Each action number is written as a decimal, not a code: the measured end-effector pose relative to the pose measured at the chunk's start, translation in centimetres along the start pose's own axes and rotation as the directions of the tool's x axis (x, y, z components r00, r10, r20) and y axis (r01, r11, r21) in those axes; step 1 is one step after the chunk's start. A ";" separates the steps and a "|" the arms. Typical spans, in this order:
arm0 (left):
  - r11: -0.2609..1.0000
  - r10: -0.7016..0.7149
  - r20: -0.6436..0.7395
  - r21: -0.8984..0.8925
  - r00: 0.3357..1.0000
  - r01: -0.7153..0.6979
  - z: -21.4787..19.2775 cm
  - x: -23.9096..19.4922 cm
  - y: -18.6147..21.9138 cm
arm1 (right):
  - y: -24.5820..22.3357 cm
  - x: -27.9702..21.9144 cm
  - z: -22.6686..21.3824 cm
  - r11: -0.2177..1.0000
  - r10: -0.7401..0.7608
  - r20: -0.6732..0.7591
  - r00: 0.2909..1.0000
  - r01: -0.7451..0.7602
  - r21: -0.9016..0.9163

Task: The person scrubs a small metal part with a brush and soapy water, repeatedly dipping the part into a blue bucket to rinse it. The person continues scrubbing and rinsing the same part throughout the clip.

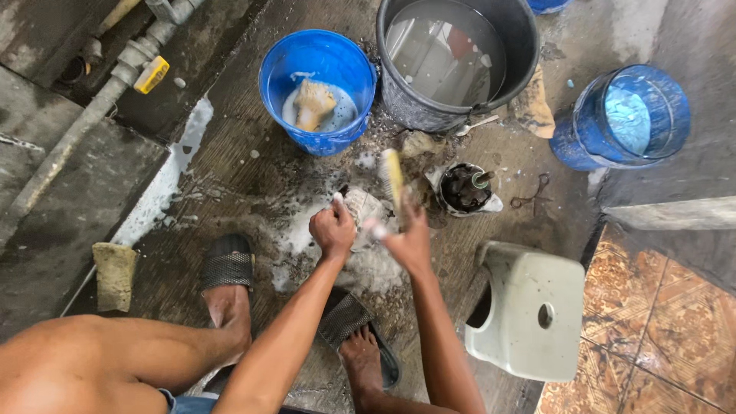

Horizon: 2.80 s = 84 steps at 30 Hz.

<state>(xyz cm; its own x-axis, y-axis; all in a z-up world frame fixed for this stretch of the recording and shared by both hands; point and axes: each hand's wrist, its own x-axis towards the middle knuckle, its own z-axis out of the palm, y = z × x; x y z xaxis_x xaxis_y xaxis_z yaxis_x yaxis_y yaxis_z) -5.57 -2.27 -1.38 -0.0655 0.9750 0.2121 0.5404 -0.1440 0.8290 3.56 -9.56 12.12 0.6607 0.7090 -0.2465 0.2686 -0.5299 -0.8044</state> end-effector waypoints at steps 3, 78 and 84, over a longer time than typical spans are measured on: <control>0.999 0.027 0.013 -0.030 1.000 -0.027 0.2 0.4 -2.2 | -0.9 0.1 1.1 0.993 0.114 0.068 0.991 -0.115 0.009; -0.256 -0.867 0.485 -0.235 -0.115 0.938 5.9 -0.1 -1.3 | 4.8 -9.0 -2.4 0.916 0.398 -0.014 0.917 -0.398 -0.045; -0.203 -0.914 0.405 -0.487 0.014 0.850 1.8 -1.2 4.6 | 10.6 -8.4 3.3 0.992 0.015 -0.127 0.992 -0.031 -0.125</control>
<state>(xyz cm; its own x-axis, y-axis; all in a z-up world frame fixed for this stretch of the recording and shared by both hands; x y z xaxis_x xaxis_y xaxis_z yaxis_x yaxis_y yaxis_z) -1.48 -3.78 1.18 -0.1550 0.2133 -0.9646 -0.5738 0.7754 0.2637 -1.44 -19.60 3.92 0.7484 0.6360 -0.1880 0.3333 -0.6058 -0.7225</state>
